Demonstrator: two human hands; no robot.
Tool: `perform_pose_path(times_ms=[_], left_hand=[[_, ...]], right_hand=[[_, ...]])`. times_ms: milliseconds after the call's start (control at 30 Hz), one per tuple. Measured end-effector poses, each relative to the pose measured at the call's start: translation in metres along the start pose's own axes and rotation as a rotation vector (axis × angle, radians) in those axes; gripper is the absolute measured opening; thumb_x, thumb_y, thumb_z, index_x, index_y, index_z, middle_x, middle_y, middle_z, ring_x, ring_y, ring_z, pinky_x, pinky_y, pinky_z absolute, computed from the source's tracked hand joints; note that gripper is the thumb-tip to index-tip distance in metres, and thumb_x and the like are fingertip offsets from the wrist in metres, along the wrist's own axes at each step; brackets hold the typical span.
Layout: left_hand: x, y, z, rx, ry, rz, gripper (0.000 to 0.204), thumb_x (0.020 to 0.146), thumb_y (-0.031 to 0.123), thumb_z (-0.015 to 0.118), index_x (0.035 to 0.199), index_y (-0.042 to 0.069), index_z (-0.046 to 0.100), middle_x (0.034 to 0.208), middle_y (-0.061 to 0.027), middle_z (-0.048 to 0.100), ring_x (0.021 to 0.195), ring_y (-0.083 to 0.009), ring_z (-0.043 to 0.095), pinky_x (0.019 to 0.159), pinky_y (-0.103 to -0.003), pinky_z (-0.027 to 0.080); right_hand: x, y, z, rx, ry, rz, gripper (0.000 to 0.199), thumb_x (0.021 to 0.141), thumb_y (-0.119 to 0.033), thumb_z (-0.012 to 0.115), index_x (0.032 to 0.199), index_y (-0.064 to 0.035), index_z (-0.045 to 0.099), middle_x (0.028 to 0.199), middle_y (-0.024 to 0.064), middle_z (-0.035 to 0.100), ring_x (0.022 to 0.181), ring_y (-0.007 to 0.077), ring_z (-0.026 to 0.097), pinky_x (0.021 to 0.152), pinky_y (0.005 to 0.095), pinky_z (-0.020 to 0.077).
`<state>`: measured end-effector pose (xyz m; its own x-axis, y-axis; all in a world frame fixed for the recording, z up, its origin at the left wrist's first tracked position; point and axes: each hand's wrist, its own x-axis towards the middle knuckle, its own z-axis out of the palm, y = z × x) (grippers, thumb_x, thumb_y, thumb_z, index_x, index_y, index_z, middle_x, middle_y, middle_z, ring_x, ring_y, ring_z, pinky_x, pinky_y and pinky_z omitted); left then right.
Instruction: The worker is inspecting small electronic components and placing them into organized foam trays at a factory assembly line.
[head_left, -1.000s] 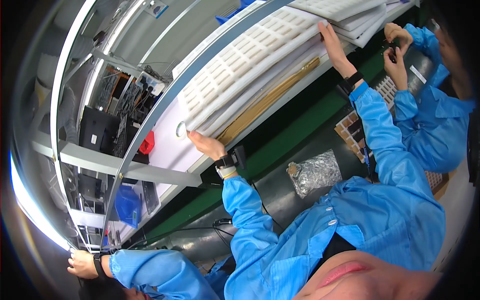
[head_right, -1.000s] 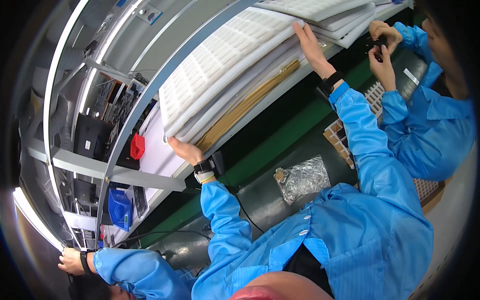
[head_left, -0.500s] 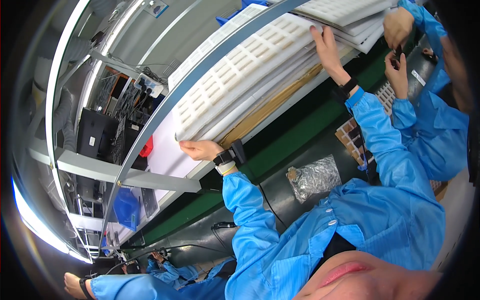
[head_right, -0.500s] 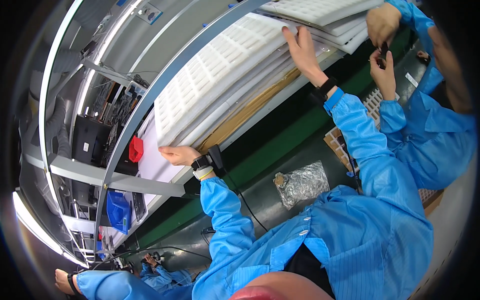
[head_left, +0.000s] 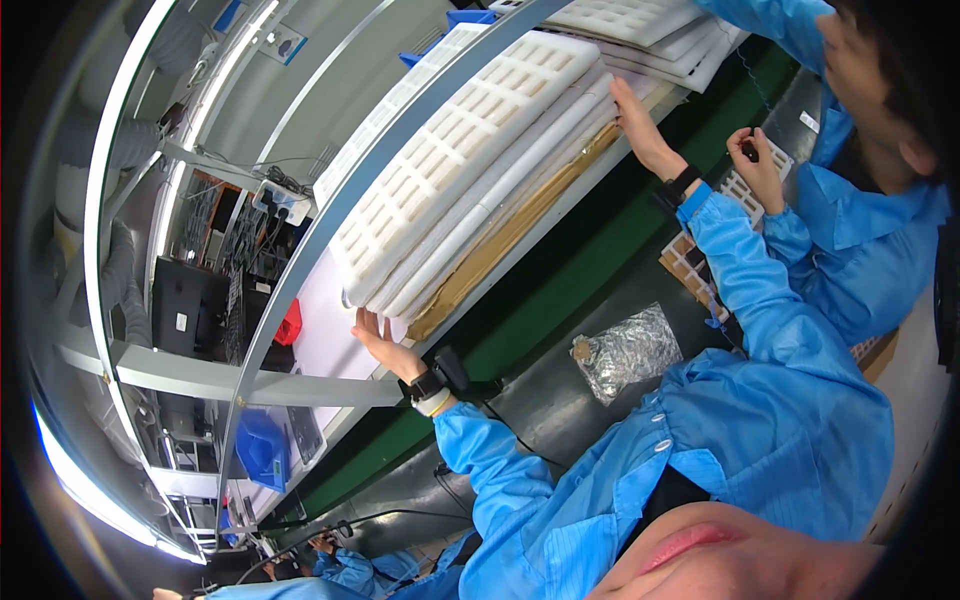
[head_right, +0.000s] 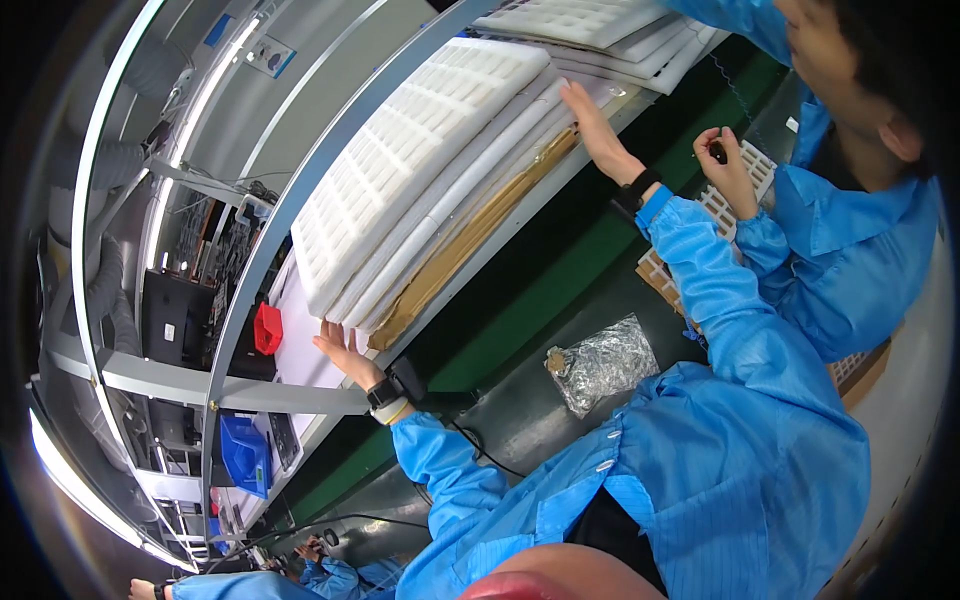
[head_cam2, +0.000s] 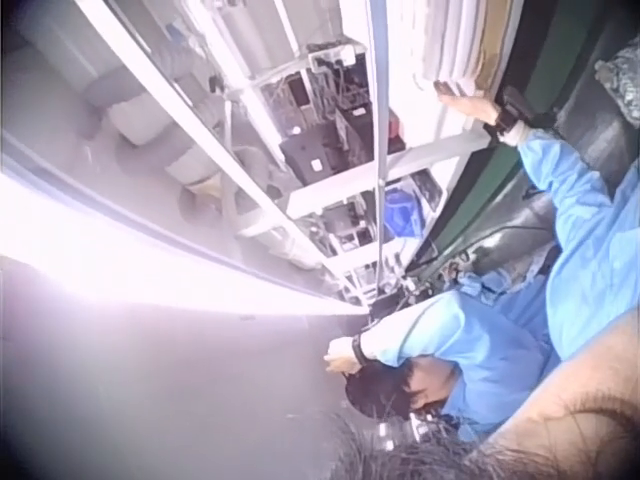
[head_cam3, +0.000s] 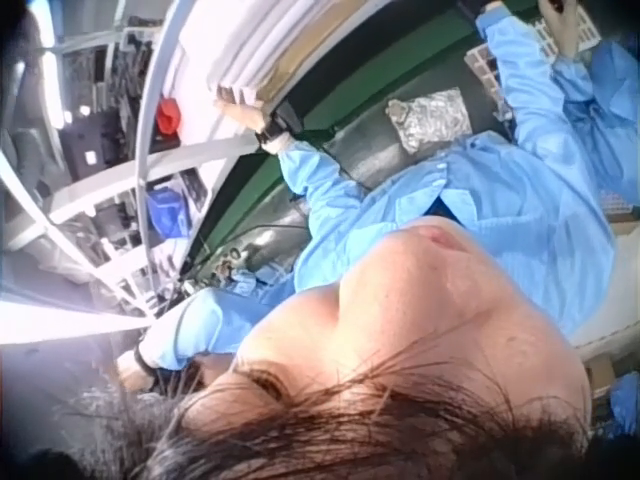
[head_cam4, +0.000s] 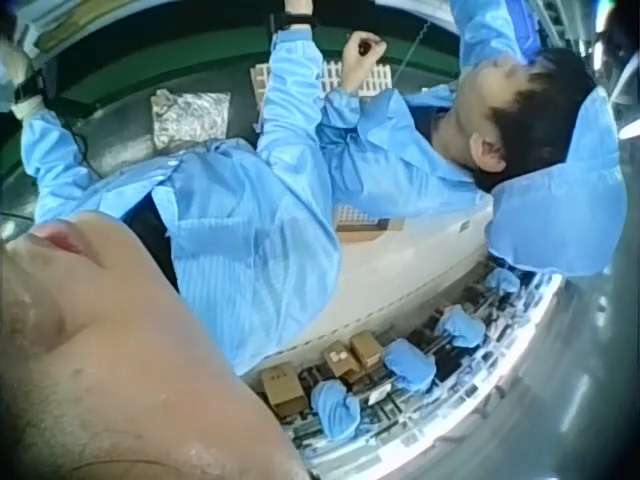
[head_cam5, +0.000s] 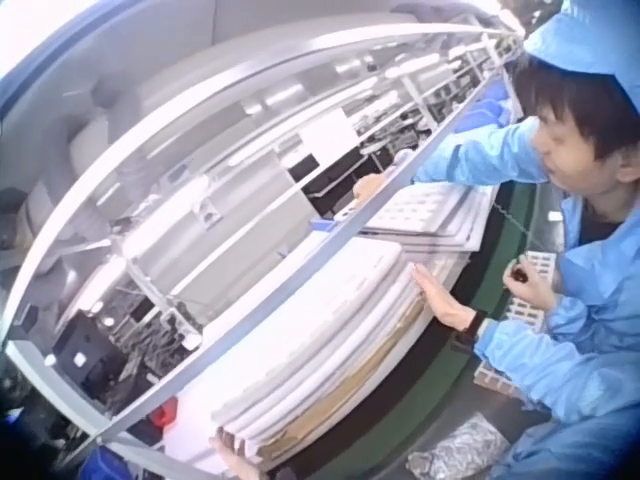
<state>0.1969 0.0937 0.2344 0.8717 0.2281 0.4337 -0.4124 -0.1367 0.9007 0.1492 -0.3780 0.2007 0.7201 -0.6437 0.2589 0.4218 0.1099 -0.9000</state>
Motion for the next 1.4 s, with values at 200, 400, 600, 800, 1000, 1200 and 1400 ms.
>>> perform_pose_path(times_ms=[200,400,600,800,1000,1200,1400], left_hand=[[-0.018,-0.028,0.033,0.065,0.163,0.07,0.075,0.103,0.055,0.028,0.142,-0.008,0.038,0.143,-0.0242,0.045,0.13,-0.0315,0.044,0.109,-0.038,0.033],[-0.018,-0.007,0.049,0.12,0.318,-0.15,0.077,0.102,0.056,0.028,0.121,-0.013,0.057,0.121,-0.0271,0.061,0.107,-0.0368,0.058,0.096,-0.041,0.042],[-0.002,-0.077,0.021,0.592,0.202,0.373,0.044,0.105,0.018,0.033,0.141,-0.005,0.043,0.14,-0.023,0.05,0.129,-0.0323,0.049,0.11,-0.037,0.035],[-0.011,-0.052,0.005,0.543,0.229,0.127,0.051,0.105,0.031,0.034,0.134,-0.009,0.049,0.137,-0.0253,0.052,0.126,-0.0372,0.05,0.109,-0.039,0.036],[-0.014,-0.078,0.009,0.514,0.207,0.293,0.046,0.105,0.023,0.031,0.132,-0.012,0.047,0.129,-0.0305,0.054,0.117,-0.0447,0.052,0.105,-0.041,0.041],[-0.012,-0.081,0.025,0.458,0.219,0.338,0.043,0.103,0.021,0.036,0.132,-0.008,0.047,0.125,-0.0261,0.058,0.106,-0.0423,0.059,0.092,-0.045,0.05],[-0.019,-0.06,0.048,0.275,0.17,0.256,0.042,0.103,0.022,0.037,0.132,-0.007,0.047,0.123,-0.0254,0.059,0.105,-0.0416,0.06,0.089,-0.046,0.052]], right_hand=[[0.0,0.006,0.016,-0.116,0.117,-0.052,0.081,0.095,-0.047,0.052,0.15,0.0044,0.022,0.153,0.022,0.03,0.142,0.0281,0.028,0.114,0.0331,0.0226],[-0.02,0.002,0.013,-0.209,-0.038,-0.196,0.054,0.096,-0.042,0.054,0.131,-0.003,0.043,0.112,0.0158,0.06,0.106,0.0254,0.055,0.095,0.034,0.041],[-0.014,0.019,0.017,-0.414,0.133,-0.346,0.065,0.096,-0.051,0.05,0.135,-0.0003,0.038,0.13,0.0306,0.052,0.122,0.0441,0.051,0.1,0.0454,0.0421],[-0.053,-0.008,0.024,-0.321,-0.004,-0.087,0.067,0.092,-0.057,0.054,0.135,-0.0072,0.042,0.125,0.0248,0.057,0.12,0.0382,0.054,0.1,0.0408,0.0405],[-0.059,-0.018,0.014,-0.309,0.04,-0.103,0.063,0.095,-0.057,0.049,0.136,-0.0108,0.04,0.125,0.0254,0.055,0.122,0.0378,0.052,0.1,0.0408,0.0396],[-0.059,0.008,0.003,-0.262,0.076,-0.228,0.047,0.1,-0.039,0.049,0.136,-0.0106,0.041,0.117,0.021,0.06,0.112,0.0363,0.057,0.094,0.0422,0.0434],[-0.066,0.008,-0.009,-0.24,-0.056,-0.201,0.054,0.095,-0.027,0.056,0.14,-0.0008,0.04,0.118,0.0201,0.06,0.112,0.031,0.058,0.095,0.0399,0.0447]])
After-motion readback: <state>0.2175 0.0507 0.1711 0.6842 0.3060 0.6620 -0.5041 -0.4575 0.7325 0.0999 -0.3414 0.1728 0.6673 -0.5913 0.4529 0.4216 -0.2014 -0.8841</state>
